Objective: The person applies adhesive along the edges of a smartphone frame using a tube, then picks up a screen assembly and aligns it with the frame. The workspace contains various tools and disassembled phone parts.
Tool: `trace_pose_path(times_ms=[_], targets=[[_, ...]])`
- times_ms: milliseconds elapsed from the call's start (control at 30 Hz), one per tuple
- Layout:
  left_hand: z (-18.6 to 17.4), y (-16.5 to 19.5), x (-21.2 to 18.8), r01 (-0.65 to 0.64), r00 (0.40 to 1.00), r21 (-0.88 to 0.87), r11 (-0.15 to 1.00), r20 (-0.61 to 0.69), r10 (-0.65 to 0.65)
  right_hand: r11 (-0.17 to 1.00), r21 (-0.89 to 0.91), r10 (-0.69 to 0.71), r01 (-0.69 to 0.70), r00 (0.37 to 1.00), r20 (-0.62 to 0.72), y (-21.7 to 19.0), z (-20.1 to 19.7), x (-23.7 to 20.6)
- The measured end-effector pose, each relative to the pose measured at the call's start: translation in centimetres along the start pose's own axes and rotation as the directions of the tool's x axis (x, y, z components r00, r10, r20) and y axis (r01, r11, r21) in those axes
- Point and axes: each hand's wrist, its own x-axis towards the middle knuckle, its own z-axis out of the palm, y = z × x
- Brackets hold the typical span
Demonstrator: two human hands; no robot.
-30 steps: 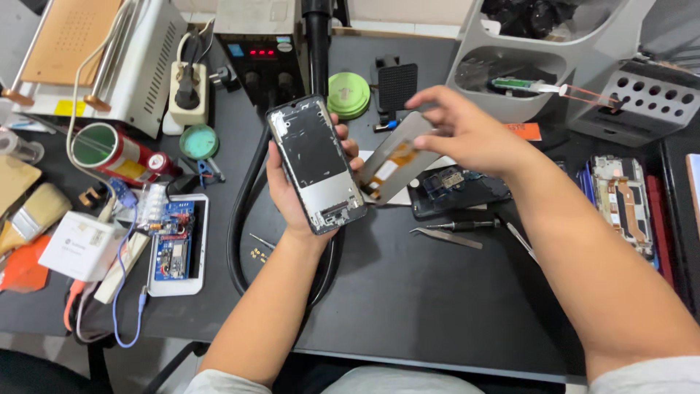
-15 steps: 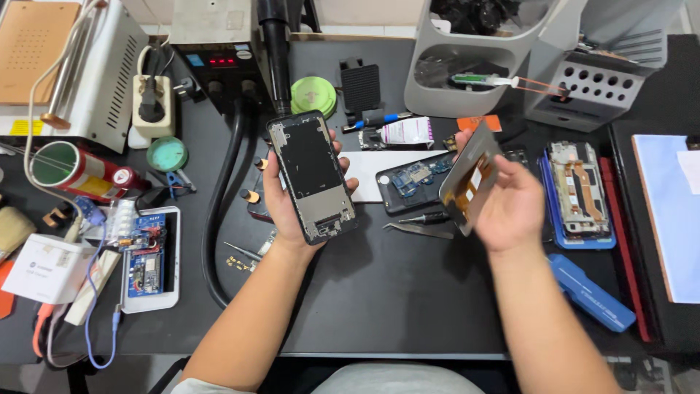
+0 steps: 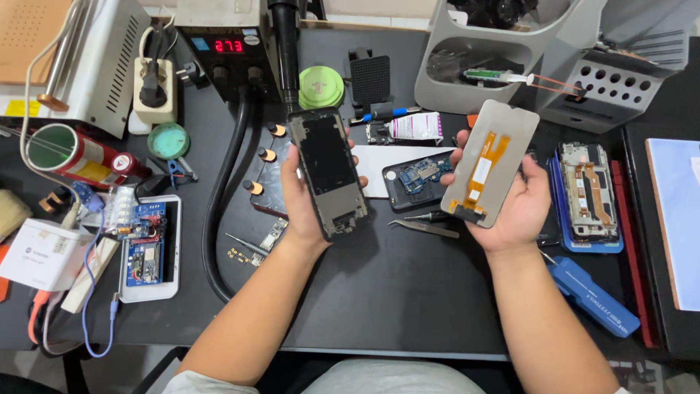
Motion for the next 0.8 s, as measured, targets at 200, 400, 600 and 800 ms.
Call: trace_pose_path(times_ms=[200,400,600,800], targets=[[-0.6,-1.3,-0.4,0.019,0.999,0.049,0.999,0.027,-0.020,0.932,-0.352,-0.105,0.089,0.994,-0.024,0.9,0.5,-0.3],[-0.3,-2.7,-0.7,0.057,0.996,0.175,0.983,0.062,-0.069,0.682,-0.671,-0.320,0.290,0.944,0.082,1.6,1.0,-1.2],[0.8,-3.3,-1.2,-0.086,0.980,0.274,0.958,0.197,0.031,0.493,-0.764,-0.322,0.415,0.904,0.283,2.2,0.3,-1.8],[0.4,-2.9,-1.1,-0.176,0.968,0.244,0.954,0.218,0.123,0.530,-0.748,-0.230,0.400,0.916,0.328,3.1,0.3,-2.5]])
